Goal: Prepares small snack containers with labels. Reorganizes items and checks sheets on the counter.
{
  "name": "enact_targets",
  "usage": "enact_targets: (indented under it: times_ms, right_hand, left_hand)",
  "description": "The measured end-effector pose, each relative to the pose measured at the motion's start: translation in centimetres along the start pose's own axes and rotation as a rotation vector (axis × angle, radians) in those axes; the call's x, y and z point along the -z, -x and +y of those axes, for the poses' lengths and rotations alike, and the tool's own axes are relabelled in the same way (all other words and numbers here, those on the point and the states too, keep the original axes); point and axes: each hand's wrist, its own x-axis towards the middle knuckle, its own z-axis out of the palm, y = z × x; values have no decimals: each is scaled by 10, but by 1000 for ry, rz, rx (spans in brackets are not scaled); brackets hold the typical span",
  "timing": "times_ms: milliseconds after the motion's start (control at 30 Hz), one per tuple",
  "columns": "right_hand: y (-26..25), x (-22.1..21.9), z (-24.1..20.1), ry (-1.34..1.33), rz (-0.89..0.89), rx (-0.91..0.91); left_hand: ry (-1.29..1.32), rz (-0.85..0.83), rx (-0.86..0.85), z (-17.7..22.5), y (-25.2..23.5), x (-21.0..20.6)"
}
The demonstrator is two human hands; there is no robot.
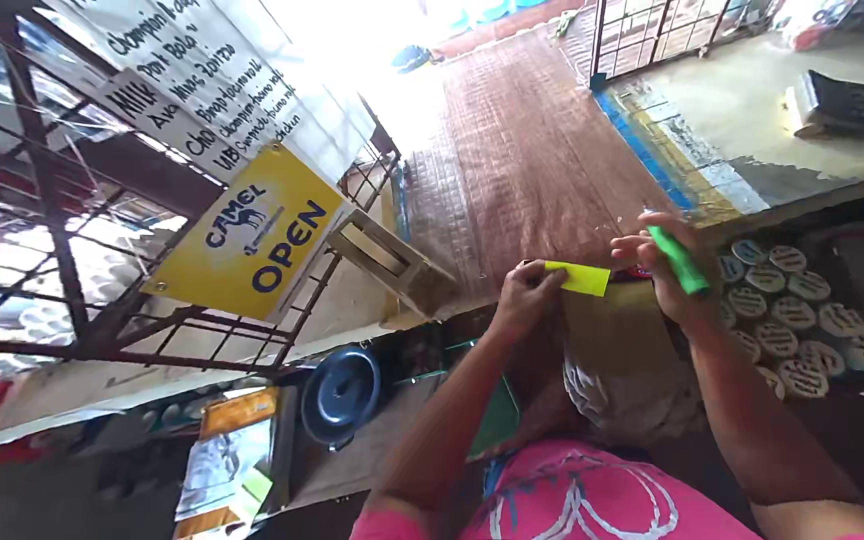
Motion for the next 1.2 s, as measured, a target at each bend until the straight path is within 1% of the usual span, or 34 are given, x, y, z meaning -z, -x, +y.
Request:
enact_targets:
  times_ms: [67, 167, 233, 267, 333, 400, 500, 567, 633, 667, 700, 767, 833, 900, 967, 1033, 1100, 1200]
  right_hand:
    - [-6, -10, 6, 42, -43, -45]
    - [-25, -17, 6, 29, -118, -201]
    - [-38, -20, 9, 43, -147, -250]
    - [-45, -20, 13, 74, -167, -251]
    - [-60, -17, 28, 180, -241, -259]
    - [-74, -14, 47, 273, -322, -288]
    - [-86, -13, 63, 379, -416, -268]
    - [-86, -11, 69, 490, -399, -166]
    - [-88, -6, 73, 574, -295, -98]
    - [-89, -4, 75, 556, -230, -90]
    - [-91, -3, 73, 474, -183, -104]
    - [-92, -12, 70, 185, -98, -93]
    - [-92, -23, 67, -121, -128, -147]
    - [-90, -36, 66, -256, -203, -222]
    - [-87, -46, 69, -257, -268, -279]
    - [-86, -54, 71, -107, -291, -256]
    - [-84, -60, 70, 1, -272, -243]
    - [-82, -66, 68, 20, -252, -308]
  left_hand:
    - [27, 42, 38, -1, -12, -5]
    - [61, 108, 79, -4, -27, -10]
    - [-22, 147, 67, -8, -35, -10]
    - [-123, 172, 43, -10, -37, -7]
    - [-384, 249, -29, -16, -40, 2]
    - [-593, 308, -155, -26, -39, 9]
    - [-818, 260, -423, -49, -39, 8]
    - [-924, 212, -473, -63, -41, 3]
    - [-977, 194, -462, -70, -43, 1]
    - [-987, 200, -463, -72, -43, 0]
    - [-988, 208, -469, -74, -44, 0]
    - [-989, 230, -494, -79, -44, 0]
    - [-980, 248, -517, -81, -45, -1]
    - [-981, 252, -522, -82, -46, 0]
    - [-988, 254, -519, -83, -47, -1]
    - [-996, 258, -520, -83, -47, -1]
    - [-994, 262, -520, -81, -46, -1]
    - [-986, 261, -515, -79, -45, -1]
